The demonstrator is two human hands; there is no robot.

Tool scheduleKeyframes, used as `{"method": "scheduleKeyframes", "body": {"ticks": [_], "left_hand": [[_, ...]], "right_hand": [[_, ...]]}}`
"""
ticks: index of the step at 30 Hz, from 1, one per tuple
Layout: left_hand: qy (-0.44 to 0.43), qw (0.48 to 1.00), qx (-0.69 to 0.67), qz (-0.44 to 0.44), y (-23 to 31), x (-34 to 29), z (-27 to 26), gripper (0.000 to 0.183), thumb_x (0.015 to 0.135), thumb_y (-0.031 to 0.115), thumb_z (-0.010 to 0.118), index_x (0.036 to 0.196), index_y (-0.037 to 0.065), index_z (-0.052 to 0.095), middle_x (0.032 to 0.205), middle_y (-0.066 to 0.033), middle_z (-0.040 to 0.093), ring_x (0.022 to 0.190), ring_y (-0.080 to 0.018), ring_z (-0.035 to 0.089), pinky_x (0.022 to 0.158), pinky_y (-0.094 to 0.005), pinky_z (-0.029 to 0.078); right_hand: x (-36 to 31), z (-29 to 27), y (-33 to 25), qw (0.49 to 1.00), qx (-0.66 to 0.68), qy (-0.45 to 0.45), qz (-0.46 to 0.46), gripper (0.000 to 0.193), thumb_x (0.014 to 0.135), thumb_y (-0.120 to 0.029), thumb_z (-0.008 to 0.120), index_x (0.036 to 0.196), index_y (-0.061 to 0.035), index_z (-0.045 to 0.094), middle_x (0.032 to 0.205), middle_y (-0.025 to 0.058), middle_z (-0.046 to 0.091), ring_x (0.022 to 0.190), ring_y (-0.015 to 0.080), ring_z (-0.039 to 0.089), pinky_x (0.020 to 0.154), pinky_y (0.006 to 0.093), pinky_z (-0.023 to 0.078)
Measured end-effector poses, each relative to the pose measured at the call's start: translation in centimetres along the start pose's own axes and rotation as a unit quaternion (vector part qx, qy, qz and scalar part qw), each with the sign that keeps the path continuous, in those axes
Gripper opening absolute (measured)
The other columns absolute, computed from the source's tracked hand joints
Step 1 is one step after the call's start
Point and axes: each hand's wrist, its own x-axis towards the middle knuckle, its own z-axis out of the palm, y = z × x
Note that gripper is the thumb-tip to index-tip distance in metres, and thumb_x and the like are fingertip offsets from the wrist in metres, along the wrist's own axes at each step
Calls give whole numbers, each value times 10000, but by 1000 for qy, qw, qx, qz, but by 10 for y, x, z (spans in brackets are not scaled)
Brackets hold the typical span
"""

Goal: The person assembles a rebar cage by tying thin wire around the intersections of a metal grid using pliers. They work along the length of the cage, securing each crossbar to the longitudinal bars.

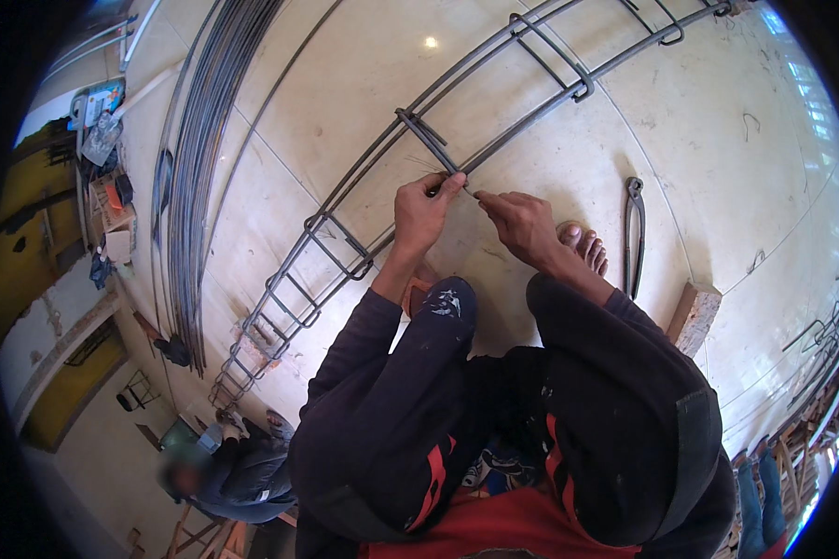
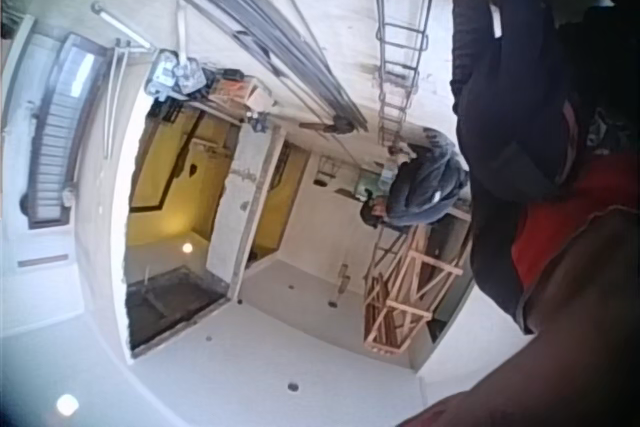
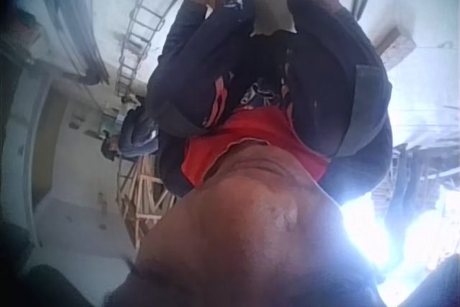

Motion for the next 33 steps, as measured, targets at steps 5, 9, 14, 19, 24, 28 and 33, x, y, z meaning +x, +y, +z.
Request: {"method": "scheduleKeyframes", "body": {"ticks": [5, 9, 14, 19, 24, 28, 33], "left_hand": [[110, 991, -11, 69, -8, -6, 13, 356, 830, 344, 693, 868, -9, 704, 714, -145, 669, 619, -182, 623, 594, -294, 463], [123, 991, -1, 58, -7, -6, 16, 330, 829, 329, 694, 848, -1, 705, 709, -134, 671, 621, -196, 633, 589, -295, 465], [130, 991, 7, 43, -5, -7, 17, 308, 841, 327, 679, 840, 21, 711, 703, -109, 665, 597, -181, 610, 580, -305, 454], [121, 992, -5, 28, -9, -6, 16, 291, 857, 339, 654, 841, 55, 718, 684, -60, 639, 578, -167, 569, 566, -304, 431], [122, 991, 11, 47, -8, -8, 14, 283, 862, 330, 648, 853, 57, 719, 695, -52, 629, 583, -157, 554, 566, -295, 421], [114, 992, -6, 61, -8, -7, 14, 282, 855, 335, 654, 873, 62, 722, 699, -51, 632, 590, -157, 560, 574, -294, 425], [121, 991, -23, 53, -10, -11, 18, 305, 836, 357, 672, 908, 65, 725, 721, -64, 658, 632, -162, 608, 587, -304, 440]], "right_hand": [[11, -18, -24, 1000, -24, -2, -19, 117, 814, -151, 599, 874, -74, 663, 694, 106, 621, 651, 280, 628, 554, 390, 487], [42, -42, -27, 982, -121, -100, -107, 80, 770, -157, 608, 795, -93, 651, 681, 75, 612, 678, 255, 631, 574, 387, 480], [81, -64, -25, 936, -203, -137, -254, 65, 757, -165, 596, 774, -134, 650, 719, -5, 595, 783, 162, 591, 747, 332, 421], [103, -65, -15, 907, -208, -174, -322, 67, 762, -165, 592, 790, -154, 651, 744, -25, 568, 821, 136, 557, 797, 312, 379], [109, -59, 0, 918, -148, -169, -326, 48, 754, -170, 615, 783, -145, 644, 760, -14, 551, 832, 159, 556, 796, 319, 387], [133, -52, 7, 929, -78, -200, -303, 79, 757, -202, 642, 762, -124, 647, 783, 13, 548, 856, 195, 554, 789, 342, 405], [145, -43, 13, 931, -59, -249, -259, 108, 759, -209, 673, 760, -102, 680, 856, 34, 572, 904, 216, 557, 830, 365, 426]]}}
